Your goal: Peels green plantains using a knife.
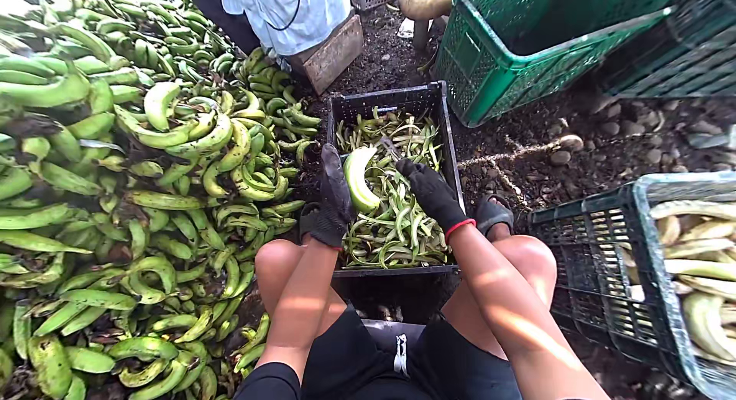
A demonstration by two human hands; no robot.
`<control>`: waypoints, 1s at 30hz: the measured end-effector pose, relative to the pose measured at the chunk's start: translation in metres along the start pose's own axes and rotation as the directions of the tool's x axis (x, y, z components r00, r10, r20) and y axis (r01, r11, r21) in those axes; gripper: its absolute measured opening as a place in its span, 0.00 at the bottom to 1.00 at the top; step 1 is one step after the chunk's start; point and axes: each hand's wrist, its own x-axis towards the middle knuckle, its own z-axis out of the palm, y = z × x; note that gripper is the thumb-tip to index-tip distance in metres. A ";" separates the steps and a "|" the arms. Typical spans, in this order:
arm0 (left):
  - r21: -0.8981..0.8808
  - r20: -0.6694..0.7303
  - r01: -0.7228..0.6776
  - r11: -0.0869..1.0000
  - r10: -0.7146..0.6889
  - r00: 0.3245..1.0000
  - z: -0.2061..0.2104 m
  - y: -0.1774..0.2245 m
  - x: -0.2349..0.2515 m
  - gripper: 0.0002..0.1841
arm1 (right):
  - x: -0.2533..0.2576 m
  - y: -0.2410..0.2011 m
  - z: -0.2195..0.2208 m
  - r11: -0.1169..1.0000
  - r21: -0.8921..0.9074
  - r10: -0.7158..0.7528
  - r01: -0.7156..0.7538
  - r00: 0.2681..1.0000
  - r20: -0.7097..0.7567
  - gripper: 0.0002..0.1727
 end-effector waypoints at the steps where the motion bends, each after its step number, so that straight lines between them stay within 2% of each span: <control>1: 0.116 -0.005 -0.027 0.993 0.028 1.000 -0.006 0.003 -0.002 0.35 | 0.000 0.001 -0.002 0.998 0.063 -0.015 0.015 1.000 -0.010 0.40; 3: 0.402 0.022 -0.131 0.906 0.133 0.991 -0.020 0.001 -0.005 0.40 | -0.012 -0.002 -0.008 0.987 0.106 -0.113 0.118 0.992 -0.055 0.40; 4: 0.508 0.050 -0.195 0.839 0.197 0.979 -0.023 0.000 -0.005 0.39 | -0.025 -0.002 -0.008 0.979 0.051 -0.192 0.197 0.977 -0.091 0.38; 5: 0.575 0.076 -0.249 0.780 0.252 0.965 -0.025 -0.002 -0.004 0.37 | -0.031 -0.001 -0.003 0.966 -0.031 -0.258 0.257 0.958 -0.121 0.33; 6: 0.587 0.074 -0.260 0.767 0.269 0.960 -0.026 -0.005 0.002 0.35 | -0.031 -0.004 0.000 0.947 -0.152 -0.302 0.284 0.946 -0.116 0.28; 7: 0.552 0.033 -0.239 0.799 0.265 0.964 -0.022 -0.005 0.009 0.35 | -0.031 -0.009 0.000 0.929 -0.277 -0.275 0.247 0.959 -0.066 0.27; 9: 0.446 -0.023 -0.211 0.869 0.247 0.969 -0.016 0.001 0.016 0.35 | -0.036 -0.018 -0.004 0.891 -0.435 -0.148 0.131 0.989 -0.006 0.33; 11: 0.343 -0.037 -0.213 0.915 0.240 0.970 -0.015 0.011 0.015 0.34 | -0.040 -0.022 -0.014 0.856 -0.517 -0.070 0.031 0.996 -0.057 0.34; 13: 0.110 0.014 -0.200 0.974 0.200 0.980 -0.017 0.018 0.011 0.31 | -0.042 -0.020 -0.023 0.869 -0.494 -0.036 -0.019 0.994 -0.102 0.33; 15: -0.118 0.031 -0.135 0.984 0.139 0.990 -0.018 0.017 0.012 0.25 | -0.042 -0.014 -0.027 0.926 -0.377 -0.062 0.019 0.993 -0.101 0.32; 18: -0.391 0.165 0.024 0.920 0.045 0.985 -0.019 0.019 0.006 0.17 | -0.041 0.000 -0.022 0.986 -0.064 -0.156 0.152 0.986 -0.061 0.31; 20: -0.527 0.223 0.097 0.845 0.028 0.974 -0.020 0.017 0.005 0.16 | -0.044 0.005 -0.015 0.971 0.161 -0.183 0.179 0.983 0.013 0.32; 22: -0.699 0.268 0.149 0.699 0.063 0.961 -0.022 0.009 0.011 0.19 | -0.048 0.005 -0.012 0.950 0.259 -0.198 0.176 0.978 0.061 0.35; 24: -0.770 0.296 0.204 0.605 0.056 0.954 -0.022 0.005 0.011 0.20 | -0.054 0.001 -0.013 0.954 0.244 -0.207 0.177 0.973 0.102 0.36; 25: -0.764 0.302 0.213 0.610 0.046 0.952 -0.023 0.002 0.010 0.20 | -0.058 -0.001 -0.014 0.963 0.209 -0.197 0.167 0.972 0.130 0.35; 26: -0.726 0.305 0.195 0.660 0.055 0.951 -0.027 -0.001 0.008 0.21 | -0.061 -0.003 -0.013 0.974 0.163 -0.180 0.155 0.972 0.153 0.34; 28: -0.504 0.250 0.063 0.861 0.076 0.965 -0.033 -0.003 0.001 0.26 | -0.064 -0.002 -0.007 0.978 0.101 -0.198 0.183 0.967 0.160 0.29; 30: -0.228 0.168 -0.104 0.968 0.144 0.975 -0.033 -0.005 -0.007 0.27 | -0.064 0.001 0.001 0.960 0.101 -0.272 0.260 0.953 0.133 0.26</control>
